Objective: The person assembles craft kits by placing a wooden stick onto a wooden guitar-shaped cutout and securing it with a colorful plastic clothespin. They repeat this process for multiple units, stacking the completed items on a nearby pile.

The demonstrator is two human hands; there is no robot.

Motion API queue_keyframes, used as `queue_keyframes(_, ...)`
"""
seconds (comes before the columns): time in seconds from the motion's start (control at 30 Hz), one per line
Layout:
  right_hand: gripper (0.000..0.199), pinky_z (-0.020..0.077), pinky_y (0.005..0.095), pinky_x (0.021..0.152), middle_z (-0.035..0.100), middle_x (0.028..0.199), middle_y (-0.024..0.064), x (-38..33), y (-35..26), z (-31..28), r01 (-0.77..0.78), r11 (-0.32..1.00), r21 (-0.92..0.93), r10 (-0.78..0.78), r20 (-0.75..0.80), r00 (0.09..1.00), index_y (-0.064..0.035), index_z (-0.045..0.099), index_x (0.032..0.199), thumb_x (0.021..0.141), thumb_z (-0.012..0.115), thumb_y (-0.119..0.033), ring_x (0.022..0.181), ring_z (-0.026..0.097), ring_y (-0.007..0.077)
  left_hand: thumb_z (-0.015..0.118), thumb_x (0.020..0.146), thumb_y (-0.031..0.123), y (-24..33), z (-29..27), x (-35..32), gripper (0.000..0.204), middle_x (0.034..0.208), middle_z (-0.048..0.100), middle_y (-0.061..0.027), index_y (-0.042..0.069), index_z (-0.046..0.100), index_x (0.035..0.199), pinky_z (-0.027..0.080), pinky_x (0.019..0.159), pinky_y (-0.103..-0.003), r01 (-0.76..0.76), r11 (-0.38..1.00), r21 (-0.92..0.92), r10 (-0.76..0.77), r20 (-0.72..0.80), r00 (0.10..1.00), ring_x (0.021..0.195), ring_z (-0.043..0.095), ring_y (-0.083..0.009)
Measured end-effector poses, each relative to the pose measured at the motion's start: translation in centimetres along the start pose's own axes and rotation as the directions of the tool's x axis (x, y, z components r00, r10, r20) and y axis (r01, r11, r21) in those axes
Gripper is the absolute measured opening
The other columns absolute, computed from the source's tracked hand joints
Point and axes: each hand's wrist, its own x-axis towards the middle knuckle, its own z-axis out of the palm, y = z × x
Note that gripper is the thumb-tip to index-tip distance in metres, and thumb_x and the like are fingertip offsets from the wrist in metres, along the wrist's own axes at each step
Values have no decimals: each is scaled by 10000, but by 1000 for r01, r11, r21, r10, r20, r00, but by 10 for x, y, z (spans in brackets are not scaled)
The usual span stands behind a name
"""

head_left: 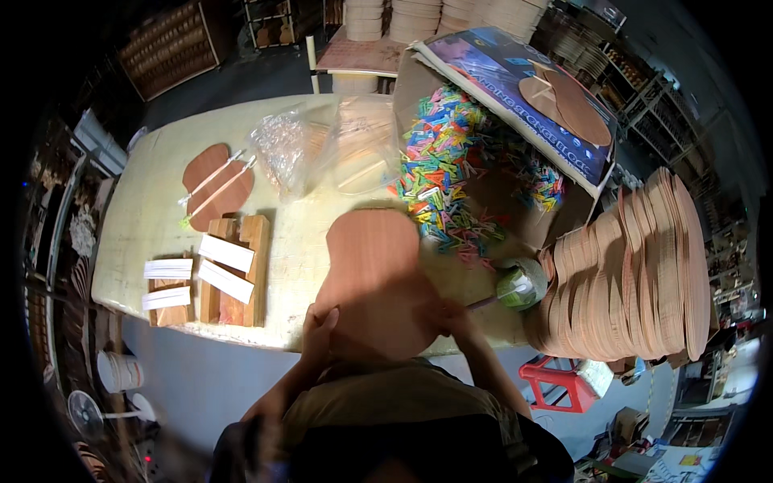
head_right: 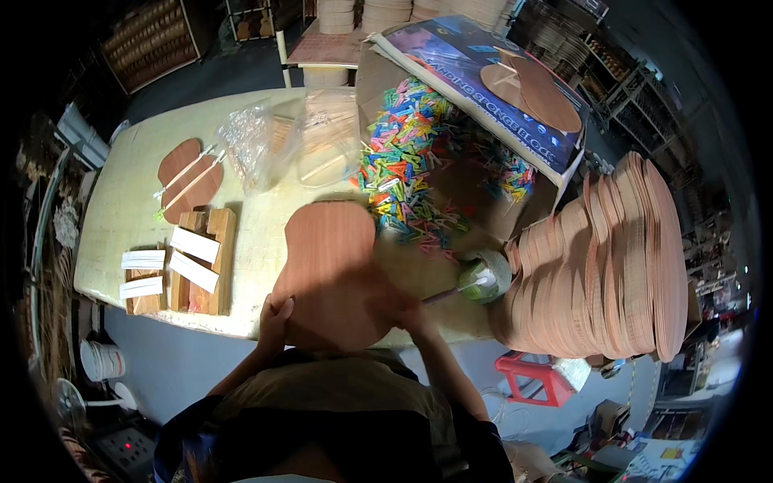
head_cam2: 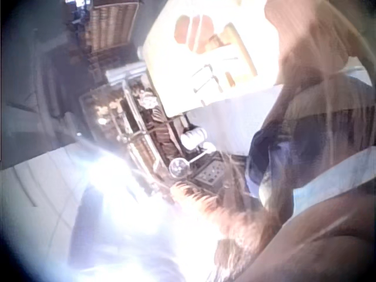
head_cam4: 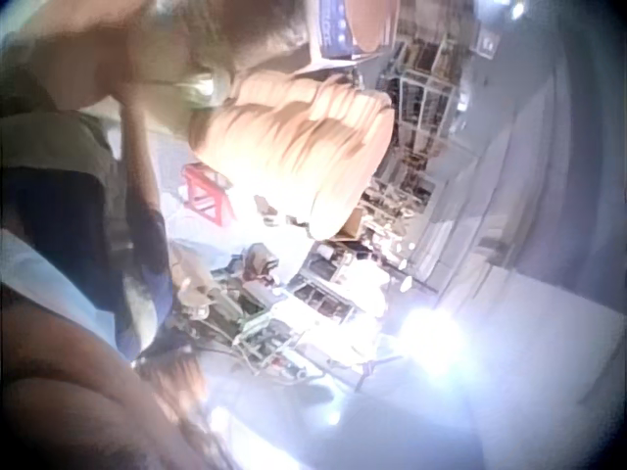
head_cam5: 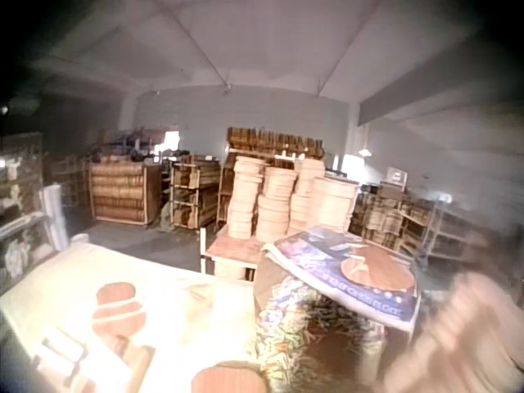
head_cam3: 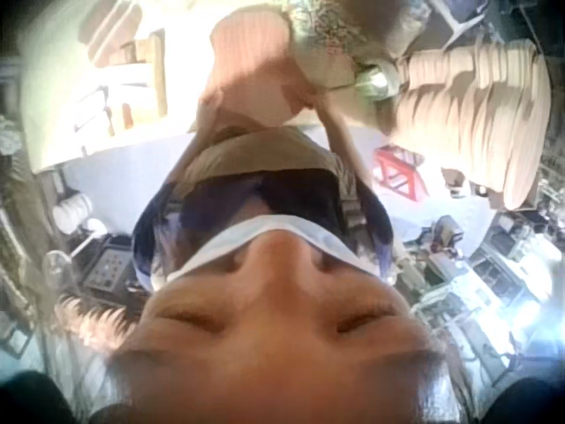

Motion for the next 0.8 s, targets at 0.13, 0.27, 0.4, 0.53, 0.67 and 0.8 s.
queue_keyframes(0.13,245,372,264,489,598,706,6,30,37,-5,-121,976,-179,129,33,991,-10,631,968,861,617,-230,568,519,108,611,882,158,-11,-10,10,302,1020,612,-98,32,510,1136,473,838,-300,59,988,-142,-67,-55,996,945,582,-173)
queue_keyframes(0.27,299,466,325,636,624,830,92,95,32,-17,231,564,-793,-503,-108,857,-16,621,996,860,589,-281,718,583,161,584,900,107,-23,-18,35,247,970,600,-95,20,479,1106,489,791,-310,-52,986,-156,43,-55,998,886,572,-164)
queue_keyframes(0.4,323,399,438,812,541,1072,123,137,-18,-1,314,-252,-915,-749,390,535,-66,604,1050,801,565,-268,962,506,303,580,899,63,-43,-31,47,222,965,575,-82,1,463,1076,442,832,-253,-114,977,-180,108,-42,993,898,539,-134)
queue_keyframes(0.53,442,217,523,1038,384,1404,169,167,-24,7,346,-368,-863,-584,504,636,-66,602,1130,721,550,-228,1294,311,365,534,891,-33,-44,-26,45,428,1141,501,-150,-87,299,1244,375,994,-286,-73,957,-282,43,-111,993,1093,493,-171)
queue_keyframes(0.67,266,285,511,993,486,1288,166,176,-19,-2,427,-125,-896,-658,397,640,-27,659,905,733,551,-199,1213,404,343,538,887,-40,-45,-26,42,431,1081,513,-131,-87,305,1247,403,950,-285,-92,948,-305,57,-123,991,1045,509,-168)
queue_keyframes(0.8,208,372,469,901,572,1123,123,213,24,-52,534,-29,-845,-783,351,513,-39,635,902,756,573,-174,1051,505,338,615,871,50,-51,-34,43,491,1072,528,-132,-32,340,1269,465,811,-271,-109,991,-81,89,-216,972,943,534,-161)
